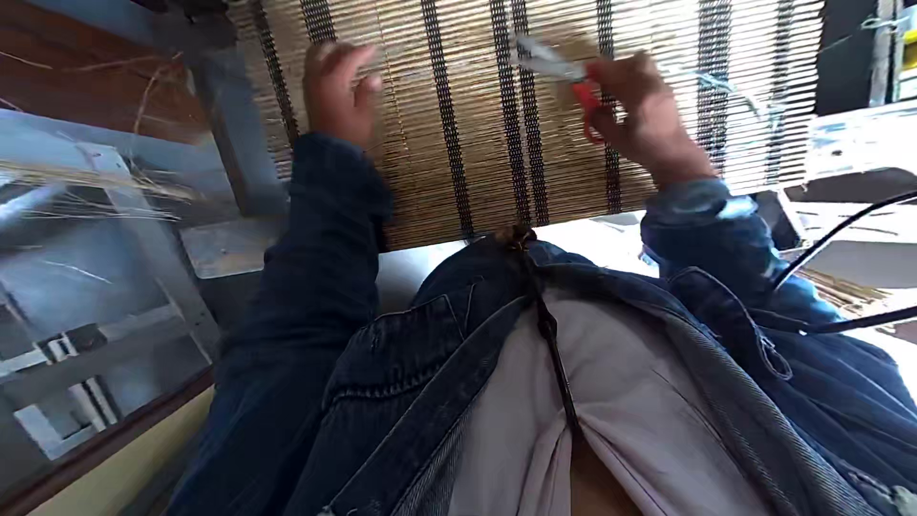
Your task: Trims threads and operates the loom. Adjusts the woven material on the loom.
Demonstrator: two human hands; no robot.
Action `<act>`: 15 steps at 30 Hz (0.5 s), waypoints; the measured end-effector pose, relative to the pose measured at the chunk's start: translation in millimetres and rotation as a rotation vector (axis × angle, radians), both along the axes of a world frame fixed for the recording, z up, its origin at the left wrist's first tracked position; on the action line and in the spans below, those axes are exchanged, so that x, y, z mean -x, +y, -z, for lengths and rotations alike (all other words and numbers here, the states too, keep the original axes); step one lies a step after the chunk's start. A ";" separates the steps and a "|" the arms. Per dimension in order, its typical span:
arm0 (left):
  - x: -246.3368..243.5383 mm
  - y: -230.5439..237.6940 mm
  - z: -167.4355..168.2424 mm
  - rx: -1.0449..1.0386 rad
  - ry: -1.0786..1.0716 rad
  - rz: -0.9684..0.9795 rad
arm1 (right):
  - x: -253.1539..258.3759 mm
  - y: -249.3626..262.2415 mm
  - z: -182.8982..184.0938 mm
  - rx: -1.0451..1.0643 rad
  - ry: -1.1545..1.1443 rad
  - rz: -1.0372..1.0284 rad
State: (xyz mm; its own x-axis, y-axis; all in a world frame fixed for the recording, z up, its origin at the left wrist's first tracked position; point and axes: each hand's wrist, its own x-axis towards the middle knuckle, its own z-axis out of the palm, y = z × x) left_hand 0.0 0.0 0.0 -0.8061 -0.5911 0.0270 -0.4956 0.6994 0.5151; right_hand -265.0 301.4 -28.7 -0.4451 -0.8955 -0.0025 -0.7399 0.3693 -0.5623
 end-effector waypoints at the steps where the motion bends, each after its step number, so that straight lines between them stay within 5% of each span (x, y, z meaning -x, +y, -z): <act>1: 22.2 -2.0 2.2 -0.009 -0.014 0.044 | -7.8 -18.7 4.8 0.012 0.034 -0.066; 6: 77.0 -12.0 19.7 -0.044 -0.206 0.102 | -25.1 -66.1 6.0 -0.046 0.101 -0.084; 15: 87.4 -26.2 36.7 -0.078 -0.118 0.156 | -23.7 -80.5 7.3 -0.106 0.118 -0.059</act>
